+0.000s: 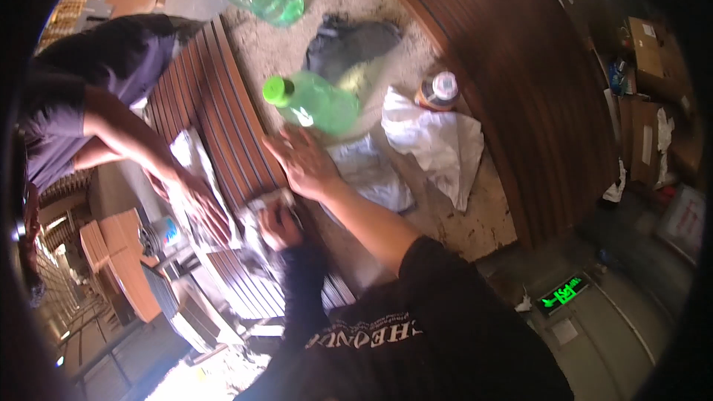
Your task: The person applies liquid from a bottle to a cloth and wipes wooden slatted panels, then picks up and turns a panel over.
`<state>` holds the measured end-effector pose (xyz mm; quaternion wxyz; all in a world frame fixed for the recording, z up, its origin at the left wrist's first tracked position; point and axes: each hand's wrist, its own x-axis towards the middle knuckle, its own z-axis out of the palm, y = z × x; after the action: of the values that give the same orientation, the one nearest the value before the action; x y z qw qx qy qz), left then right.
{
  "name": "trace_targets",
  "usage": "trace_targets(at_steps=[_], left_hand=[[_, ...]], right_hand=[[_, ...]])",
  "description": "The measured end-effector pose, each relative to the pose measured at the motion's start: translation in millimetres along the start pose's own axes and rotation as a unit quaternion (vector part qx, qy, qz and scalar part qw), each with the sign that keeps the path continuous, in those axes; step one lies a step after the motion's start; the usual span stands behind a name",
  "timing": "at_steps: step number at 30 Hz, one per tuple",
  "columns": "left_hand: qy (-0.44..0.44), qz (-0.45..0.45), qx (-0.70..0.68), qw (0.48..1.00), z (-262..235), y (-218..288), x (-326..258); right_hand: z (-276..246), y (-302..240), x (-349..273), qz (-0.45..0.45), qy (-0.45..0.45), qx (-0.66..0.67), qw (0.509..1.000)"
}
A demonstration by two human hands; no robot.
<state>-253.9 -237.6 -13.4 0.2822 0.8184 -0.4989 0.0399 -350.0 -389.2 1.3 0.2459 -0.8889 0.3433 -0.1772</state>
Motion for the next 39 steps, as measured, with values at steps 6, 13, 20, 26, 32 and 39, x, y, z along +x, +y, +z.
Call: trace_targets(at_steps=[6, 13, 20, 26, 32, 39], left_hand=[[-0.022, -0.052, -0.02, 0.998, 16.9, -9.1, 89.5], [0.024, 0.009, -0.037, 0.999, -17.3, 1.6, -25.9], [0.006, -0.028, -0.006, 1.0, 14.8, -9.6, 51.9], [-0.015, -0.049, -0.027, 0.998, -15.4, 6.4, -20.4], [0.007, -0.055, -0.098, 0.994, 31.6, -22.5, 102.8], [-0.028, -0.012, -0.042, 0.999, -43.6, 23.8, -89.5]], right_hand=[[13.1, 2.8, 1.6, -0.027, 0.042, 0.022, 0.998], [15.1, 4.0, -1.1, -0.033, 0.048, 0.014, 0.998], [12.9, 4.4, 0.4, -0.03, 0.056, -0.007, 0.998], [7.9, 7.6, 0.1, -0.032, 0.036, -0.023, 0.999], [10.8, 5.2, 4.1, -0.041, 0.053, -0.001, 0.998], [7.3, 13.9, -1.1, -0.031, -0.009, -0.059, 0.998]])
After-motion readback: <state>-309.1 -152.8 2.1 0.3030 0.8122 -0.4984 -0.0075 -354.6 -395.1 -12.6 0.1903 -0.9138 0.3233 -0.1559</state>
